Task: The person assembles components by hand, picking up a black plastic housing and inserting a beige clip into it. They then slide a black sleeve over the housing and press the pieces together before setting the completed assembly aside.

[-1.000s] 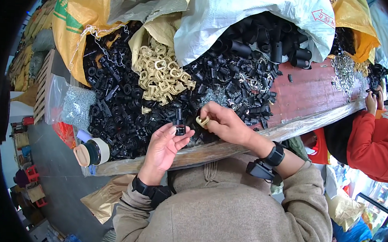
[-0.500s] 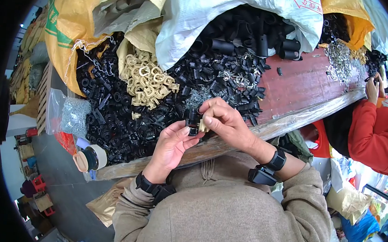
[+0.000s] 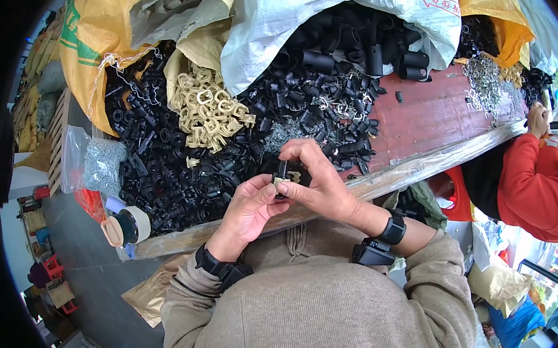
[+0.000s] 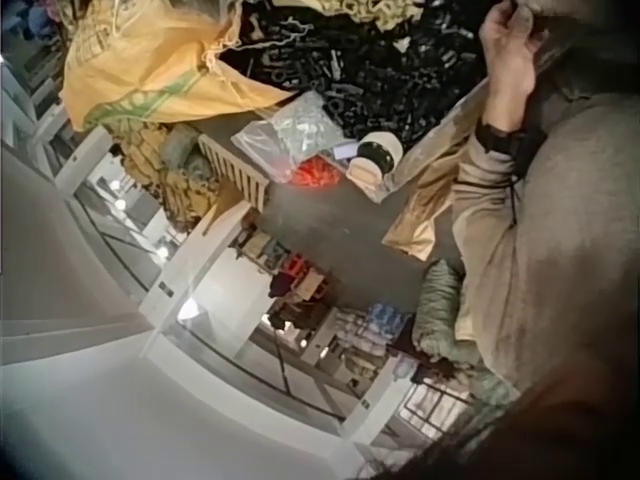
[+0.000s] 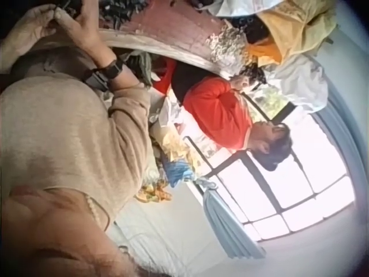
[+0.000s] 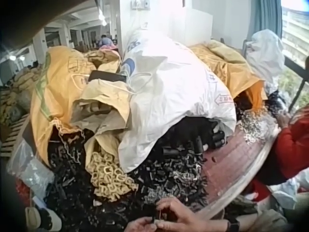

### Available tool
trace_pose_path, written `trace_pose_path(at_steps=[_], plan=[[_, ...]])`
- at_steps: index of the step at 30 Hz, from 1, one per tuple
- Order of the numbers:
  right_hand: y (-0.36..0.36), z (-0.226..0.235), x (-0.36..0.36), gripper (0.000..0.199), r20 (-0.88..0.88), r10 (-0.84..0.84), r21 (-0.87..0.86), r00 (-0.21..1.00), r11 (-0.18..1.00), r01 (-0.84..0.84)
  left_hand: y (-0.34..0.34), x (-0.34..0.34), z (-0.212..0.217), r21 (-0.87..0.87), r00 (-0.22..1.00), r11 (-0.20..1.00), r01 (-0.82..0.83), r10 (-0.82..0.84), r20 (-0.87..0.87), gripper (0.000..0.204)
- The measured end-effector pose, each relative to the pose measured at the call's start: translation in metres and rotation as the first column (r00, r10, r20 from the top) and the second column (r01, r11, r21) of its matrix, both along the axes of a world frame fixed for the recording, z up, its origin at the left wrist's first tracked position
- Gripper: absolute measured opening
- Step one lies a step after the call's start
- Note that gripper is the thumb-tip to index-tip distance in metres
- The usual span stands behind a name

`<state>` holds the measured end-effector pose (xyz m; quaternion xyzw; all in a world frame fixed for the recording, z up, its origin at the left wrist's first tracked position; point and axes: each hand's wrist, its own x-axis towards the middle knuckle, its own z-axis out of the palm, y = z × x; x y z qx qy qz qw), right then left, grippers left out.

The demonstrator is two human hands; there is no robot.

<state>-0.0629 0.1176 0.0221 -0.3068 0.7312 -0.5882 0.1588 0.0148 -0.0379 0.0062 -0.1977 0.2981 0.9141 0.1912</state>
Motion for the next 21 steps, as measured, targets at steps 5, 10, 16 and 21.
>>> trace_pose_path(at_steps=[5, 10, 16, 21], plan=[[0.008, -0.001, -0.02, 0.018, -0.176, -0.085, 0.094, 0.981, 0.99, 0.103, -0.009, 0.0, 0.0, -0.057, 1.0, 0.998, 0.008, -0.009, -0.015, 0.022], [0.006, -0.014, -0.061, 0.02, -0.714, 0.086, 0.429, 0.695, 0.838, 0.337, -0.013, -0.001, -0.002, -0.011, 0.999, 0.999, -0.049, 0.049, -0.013, 0.02], [0.008, -0.026, -0.072, 0.02, -0.706, 0.044, 0.355, 0.707, 0.886, 0.3, -0.016, -0.004, -0.003, -0.015, 0.996, 0.996, -0.089, 0.089, -0.01, 0.023], [0.011, -0.008, -0.049, 0.017, 0.005, -0.161, 0.111, 0.987, 0.981, 0.16, -0.011, -0.013, 0.004, -0.079, 0.994, 0.991, -0.108, 0.108, -0.002, 0.023]])
